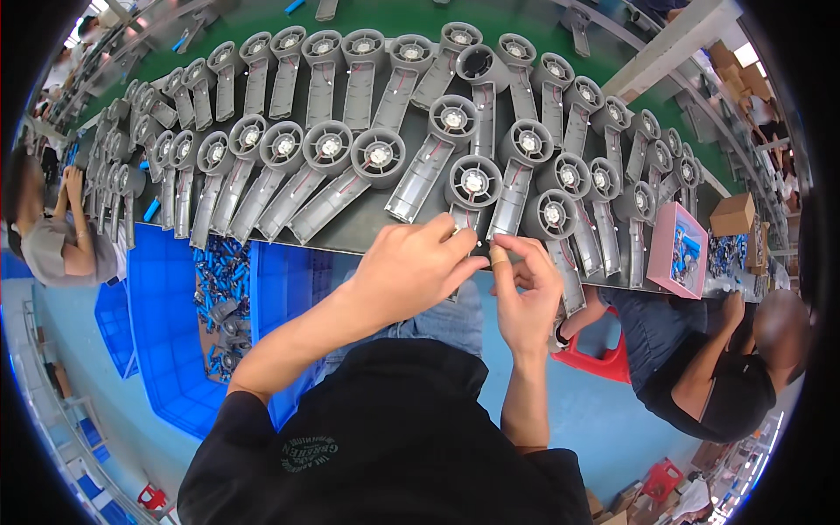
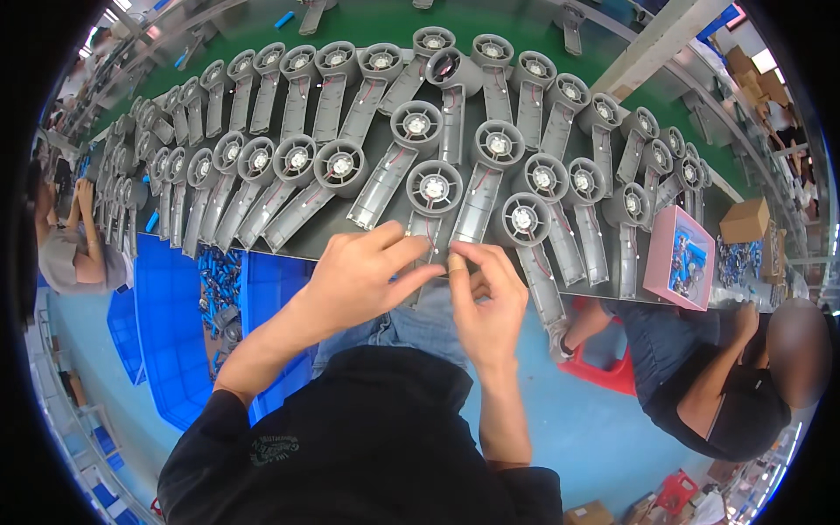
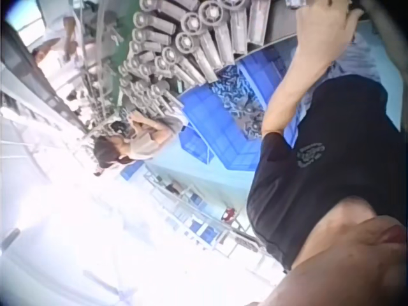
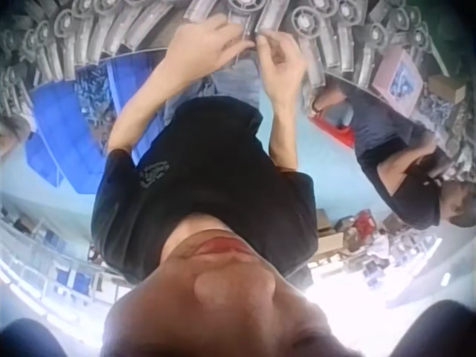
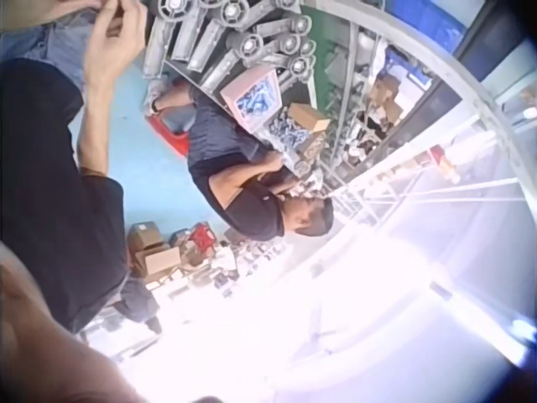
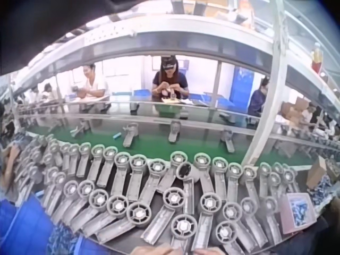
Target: Assembling small metal components on a factory production line by hand.
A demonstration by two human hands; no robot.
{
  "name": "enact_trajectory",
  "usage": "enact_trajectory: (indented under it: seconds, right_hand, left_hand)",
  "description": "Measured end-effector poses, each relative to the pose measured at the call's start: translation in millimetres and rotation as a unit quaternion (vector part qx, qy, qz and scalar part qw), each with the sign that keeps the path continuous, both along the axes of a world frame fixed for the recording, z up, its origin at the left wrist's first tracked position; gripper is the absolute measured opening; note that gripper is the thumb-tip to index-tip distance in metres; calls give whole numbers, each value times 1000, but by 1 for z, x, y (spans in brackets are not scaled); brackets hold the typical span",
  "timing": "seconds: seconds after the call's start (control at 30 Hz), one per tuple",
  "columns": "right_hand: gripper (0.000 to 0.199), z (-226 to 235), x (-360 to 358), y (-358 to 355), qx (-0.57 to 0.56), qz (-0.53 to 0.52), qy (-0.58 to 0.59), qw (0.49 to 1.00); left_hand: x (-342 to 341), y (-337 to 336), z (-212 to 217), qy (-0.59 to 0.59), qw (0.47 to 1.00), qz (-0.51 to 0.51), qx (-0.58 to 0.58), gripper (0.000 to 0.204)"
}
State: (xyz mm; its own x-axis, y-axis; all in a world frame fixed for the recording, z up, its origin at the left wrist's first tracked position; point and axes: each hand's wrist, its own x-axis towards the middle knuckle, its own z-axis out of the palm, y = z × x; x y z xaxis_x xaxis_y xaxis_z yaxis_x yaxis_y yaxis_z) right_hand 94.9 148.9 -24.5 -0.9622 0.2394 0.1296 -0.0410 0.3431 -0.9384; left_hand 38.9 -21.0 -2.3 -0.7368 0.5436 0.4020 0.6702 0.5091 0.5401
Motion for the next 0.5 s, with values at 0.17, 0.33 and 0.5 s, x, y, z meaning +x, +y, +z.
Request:
enact_trajectory:
  seconds: [0.17,0.33,0.5]
  right_hand:
    - [19,-5,-8,-10,-47,-4,45,998]
    - [16,-14,-27,-27,-34,29,98,994]
    - [14,-16,-30,-34,-23,4,139,990]
  left_hand:
    - [0,7,-10,5,999,52,1,12]
    - [-7,-5,-5,-157,969,80,174,12]
    - [-1,-11,-5,-177,960,117,183,15]
